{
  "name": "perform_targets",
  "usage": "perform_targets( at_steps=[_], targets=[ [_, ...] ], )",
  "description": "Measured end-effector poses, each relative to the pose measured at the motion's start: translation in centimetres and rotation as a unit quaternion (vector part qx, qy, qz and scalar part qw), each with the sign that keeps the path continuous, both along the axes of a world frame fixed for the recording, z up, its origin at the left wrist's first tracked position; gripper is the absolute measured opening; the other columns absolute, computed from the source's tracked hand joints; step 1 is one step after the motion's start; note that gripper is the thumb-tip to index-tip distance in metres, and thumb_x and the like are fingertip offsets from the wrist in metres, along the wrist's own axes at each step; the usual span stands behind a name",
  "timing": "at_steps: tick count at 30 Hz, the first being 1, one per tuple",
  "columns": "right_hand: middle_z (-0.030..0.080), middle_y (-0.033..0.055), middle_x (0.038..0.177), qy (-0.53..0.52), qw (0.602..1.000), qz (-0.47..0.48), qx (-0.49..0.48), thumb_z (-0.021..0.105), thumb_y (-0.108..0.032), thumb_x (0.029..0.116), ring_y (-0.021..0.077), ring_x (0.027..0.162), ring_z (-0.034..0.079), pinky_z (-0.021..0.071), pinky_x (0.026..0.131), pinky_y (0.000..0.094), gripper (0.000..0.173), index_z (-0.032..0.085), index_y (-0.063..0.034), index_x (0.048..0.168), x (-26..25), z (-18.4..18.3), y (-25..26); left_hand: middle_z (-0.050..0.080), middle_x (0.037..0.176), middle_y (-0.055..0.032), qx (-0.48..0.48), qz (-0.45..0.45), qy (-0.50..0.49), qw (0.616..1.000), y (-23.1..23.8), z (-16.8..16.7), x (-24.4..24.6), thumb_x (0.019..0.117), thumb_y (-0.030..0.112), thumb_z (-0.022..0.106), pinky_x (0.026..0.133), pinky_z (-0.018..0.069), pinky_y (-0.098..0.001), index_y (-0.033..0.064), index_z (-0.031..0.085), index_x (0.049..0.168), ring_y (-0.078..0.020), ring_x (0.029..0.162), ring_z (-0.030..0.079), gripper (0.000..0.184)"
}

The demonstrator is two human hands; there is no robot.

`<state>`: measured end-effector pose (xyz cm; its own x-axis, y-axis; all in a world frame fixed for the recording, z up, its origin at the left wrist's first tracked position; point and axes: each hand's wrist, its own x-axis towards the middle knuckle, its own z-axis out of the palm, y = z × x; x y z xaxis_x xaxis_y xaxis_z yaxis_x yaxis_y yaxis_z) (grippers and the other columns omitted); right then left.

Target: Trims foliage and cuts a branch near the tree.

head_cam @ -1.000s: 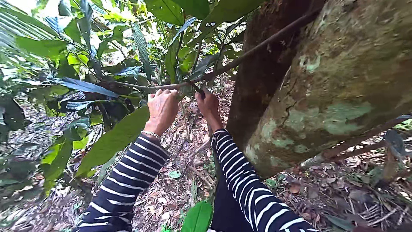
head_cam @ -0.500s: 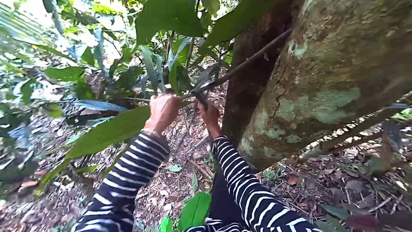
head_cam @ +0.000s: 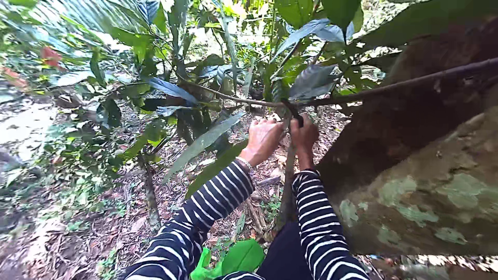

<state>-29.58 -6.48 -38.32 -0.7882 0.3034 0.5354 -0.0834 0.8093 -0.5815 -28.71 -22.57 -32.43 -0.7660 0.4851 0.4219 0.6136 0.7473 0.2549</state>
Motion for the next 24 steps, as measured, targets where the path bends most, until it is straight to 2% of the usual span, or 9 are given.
perform_targets(
  at_steps=[3,6,9,12,15,17,20,22,24],
  targets=[
    [0.064,0.0186,0.088,-0.007,0.998,-0.002,-0.056,0.042,-0.049,0.1068,0.0380,0.079,0.065,0.0518,0.065,0.0600,0.046,0.063,-0.0082,0.113,-0.2,-1.3,-0.5,0.073,0.105,-0.0131,0.000,-0.008,0.001,1.000,-1.0,0.2,-0.7,0.1006,0.018,0.058,0.090,0.0478,-0.0569,0.0111,0.076,0.105,-0.0338,0.105,0.067,0.020],
    [0.067,0.0192,0.098,-0.052,0.995,-0.003,-0.082,0.038,-0.052,0.1076,0.0388,0.089,0.067,0.0535,0.073,0.0618,0.050,0.063,-0.0101,0.120,-0.6,-3.5,-1.6,0.073,0.106,-0.0116,-0.008,-0.012,-0.011,1.000,-2.2,0.7,-1.3,0.1001,0.018,0.059,0.091,0.0467,-0.0565,0.0125,0.076,0.106,-0.0326,0.107,0.067,0.020],
    [0.072,0.0239,0.104,-0.188,0.979,0.008,-0.080,0.047,-0.038,0.1066,0.0431,0.098,0.070,0.0541,0.084,0.0659,0.043,0.067,-0.0041,0.124,0.7,-12.1,-4.4,0.074,0.109,-0.0117,-0.019,-0.004,-0.019,1.000,-4.6,0.9,-0.9,0.1002,0.018,0.059,0.095,0.0464,-0.0580,0.0131,0.076,0.108,-0.0327,0.110,0.066,0.020],
    [0.072,0.0264,0.107,-0.180,0.958,-0.046,-0.220,0.049,-0.032,0.1067,0.0430,0.102,0.069,0.0509,0.091,0.0630,0.044,0.067,0.0019,0.127,0.6,-16.1,-7.7,0.074,0.104,-0.0134,-0.053,0.024,-0.041,0.997,-7.5,2.1,-2.2,0.0989,0.017,0.062,0.095,0.0464,-0.0618,0.0127,0.077,0.106,-0.0360,0.108,0.067,0.017],
    [0.069,0.0288,0.116,-0.143,0.935,-0.058,-0.318,0.041,-0.027,0.1106,0.0421,0.112,0.066,0.0492,0.100,0.0585,0.046,0.055,0.0051,0.140,-0.1,-13.0,-9.2,0.073,0.108,-0.0161,-0.126,0.064,-0.103,0.985,-10.2,1.4,-3.5,0.0953,0.020,0.067,0.093,0.0451,-0.0660,0.0140,0.078,0.107,-0.0401,0.111,0.064,0.017],
    [0.066,0.0306,0.120,-0.112,0.929,-0.058,-0.348,0.035,-0.022,0.1115,0.0408,0.115,0.065,0.0487,0.102,0.0553,0.046,0.046,0.0069,0.147,-0.3,-10.4,-8.7,0.069,0.117,-0.0189,-0.108,0.042,-0.090,0.989,-9.9,1.7,-4.2,0.0942,0.022,0.071,0.093,0.0442,-0.0669,0.0145,0.077,0.115,-0.0427,0.115,0.061,0.023],
    [0.068,0.0250,0.100,-0.023,0.931,-0.066,-0.358,0.035,-0.017,0.1109,0.0332,0.091,0.069,0.0552,0.088,0.0495,0.043,0.047,0.0110,0.141,0.5,-8.4,-7.6,0.069,0.119,-0.0176,-0.005,-0.041,0.007,0.999,-7.0,3.4,-3.3,0.0997,0.021,0.066,0.094,0.0470,-0.0644,0.0115,0.075,0.117,-0.0408,0.113,0.063,0.022],
    [0.066,0.0182,0.086,0.042,0.928,-0.068,-0.363,0.039,-0.015,0.1098,0.0252,0.073,0.067,0.0587,0.074,0.0432,0.039,0.049,0.0125,0.135,1.2,-7.6,-6.5,0.072,0.111,-0.0149,0.073,-0.107,0.098,0.987,-4.1,4.7,-2.8,0.1007,0.019,0.062,0.092,0.0500,-0.0590,0.0094,0.076,0.112,-0.0363,0.107,0.066,0.020],
    [0.064,0.0151,0.078,0.077,0.925,-0.071,-0.365,0.042,-0.015,0.1093,0.0227,0.065,0.065,0.0578,0.067,0.0414,0.035,0.052,0.0112,0.130,2.0,-6.5,-5.2,0.073,0.107,-0.0132,0.122,-0.168,0.169,0.964,-1.1,6.3,-2.1,0.1012,0.019,0.061,0.089,0.0516,-0.0536,0.0082,0.077,0.108,-0.0333,0.102,0.067,0.021]
  ],
)
